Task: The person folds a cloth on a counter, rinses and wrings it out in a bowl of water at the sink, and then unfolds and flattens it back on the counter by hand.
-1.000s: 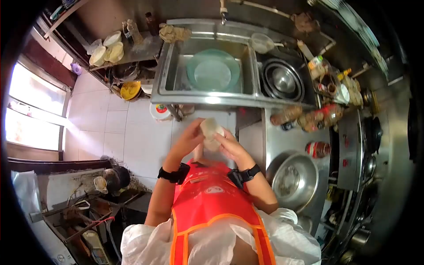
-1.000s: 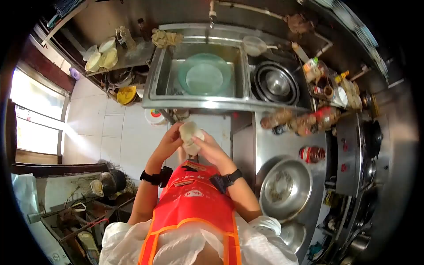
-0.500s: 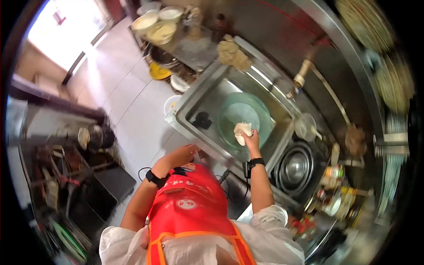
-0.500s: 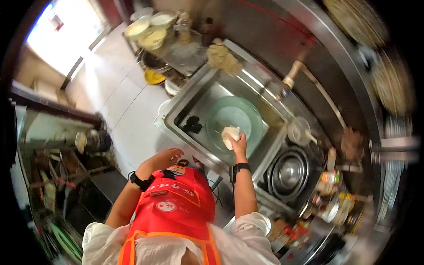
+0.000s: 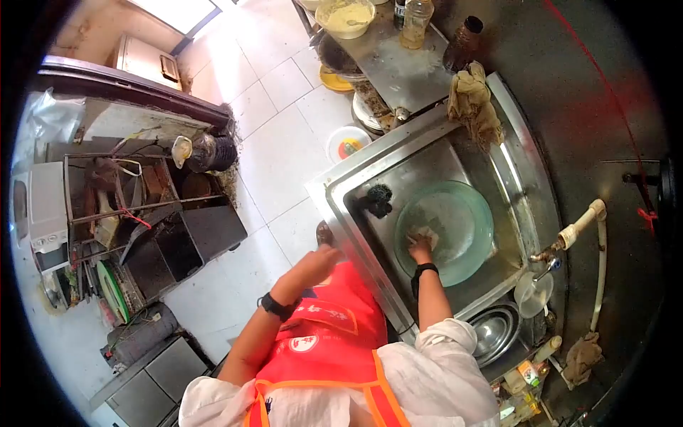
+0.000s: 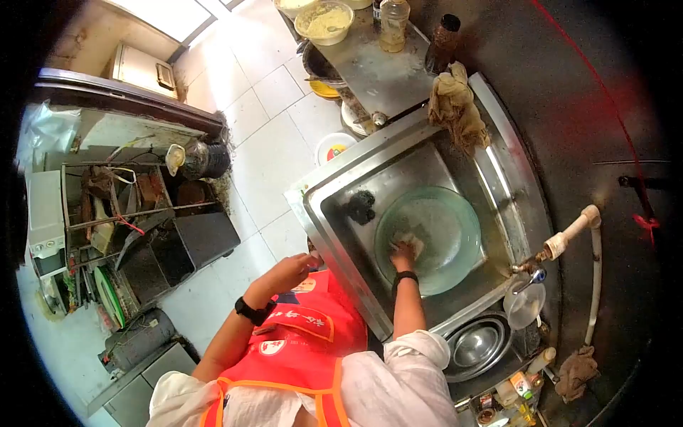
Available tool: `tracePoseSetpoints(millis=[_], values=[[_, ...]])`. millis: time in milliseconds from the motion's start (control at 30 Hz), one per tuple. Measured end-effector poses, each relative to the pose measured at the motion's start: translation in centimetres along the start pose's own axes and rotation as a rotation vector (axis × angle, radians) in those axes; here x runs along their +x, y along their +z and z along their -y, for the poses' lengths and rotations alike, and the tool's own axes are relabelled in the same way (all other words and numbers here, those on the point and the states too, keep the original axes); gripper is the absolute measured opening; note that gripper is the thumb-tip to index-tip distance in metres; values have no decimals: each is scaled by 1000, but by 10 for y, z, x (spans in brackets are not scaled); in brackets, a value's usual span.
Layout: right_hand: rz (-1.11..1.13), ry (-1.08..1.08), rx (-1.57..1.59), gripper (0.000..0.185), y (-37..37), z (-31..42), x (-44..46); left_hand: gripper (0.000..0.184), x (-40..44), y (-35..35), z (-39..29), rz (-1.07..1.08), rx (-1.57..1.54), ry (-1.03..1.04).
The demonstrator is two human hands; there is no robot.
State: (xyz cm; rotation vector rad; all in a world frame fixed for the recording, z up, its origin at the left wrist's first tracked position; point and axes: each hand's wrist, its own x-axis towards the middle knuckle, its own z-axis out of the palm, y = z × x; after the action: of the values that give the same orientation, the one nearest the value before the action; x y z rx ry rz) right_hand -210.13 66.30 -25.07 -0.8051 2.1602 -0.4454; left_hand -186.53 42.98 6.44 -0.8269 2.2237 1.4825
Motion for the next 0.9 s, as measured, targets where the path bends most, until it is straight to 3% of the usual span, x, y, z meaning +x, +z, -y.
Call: tracePoseSetpoints(millis=[33, 100, 233, 300, 333, 367, 433, 467, 500, 567, 600, 700, 733, 833, 867, 900], values=[[0, 0, 6, 39, -5, 4, -1, 28, 3, 2, -4, 52, 28, -52], [194, 409, 136, 40, -77, 73, -26, 28, 13, 7, -2, 43, -36, 5], [50, 423, 456, 35, -79, 29, -29, 31, 31, -6, -31, 40, 21, 203], [35, 401, 670, 25, -117, 47, -51, 31, 47, -3, -38, 59, 39, 270], [18, 327, 908, 8, -137, 66, -69, 32, 61, 8, -31, 84, 55, 365], [-8, 336, 925, 8, -149, 76, -79, 33, 75, 19, -24, 112, 71, 460], [-54, 220, 1124, 23, -172, 91, -102, 34, 105, 45, -15, 151, -16, 490], [-117, 281, 1138, 40, -191, 115, -119, 35, 118, 55, -21, 167, -116, 509], [-166, 279, 1146, 40, -193, 115, -126, 35, 123, 54, -45, 193, -103, 546], [-130, 135, 1382, 48, -193, 113, -146, 47, 124, 54, -86, 302, -688, -216], [-234, 163, 1436, 44, -189, 120, -156, 52, 149, 88, -45, 295, -611, 13], [-397, 184, 1581, 39, -203, 153, -166, 51, 169, 102, -63, 478, -830, 262], [-418, 183, 1583, 39, -203, 147, -164, 50, 168, 103, -76, 613, -1010, 231], [-340, -32, 1341, 36, -202, 138, -157, 48, 149, 98, -119, 560, -988, 294], [-588, -66, 1125, 35, -204, 155, -155, 42, 171, 113, -99, 666, -1226, 119], [-816, -92, 899, 36, -203, 173, -153, 42, 162, 106, -107, 665, -1225, 121]])
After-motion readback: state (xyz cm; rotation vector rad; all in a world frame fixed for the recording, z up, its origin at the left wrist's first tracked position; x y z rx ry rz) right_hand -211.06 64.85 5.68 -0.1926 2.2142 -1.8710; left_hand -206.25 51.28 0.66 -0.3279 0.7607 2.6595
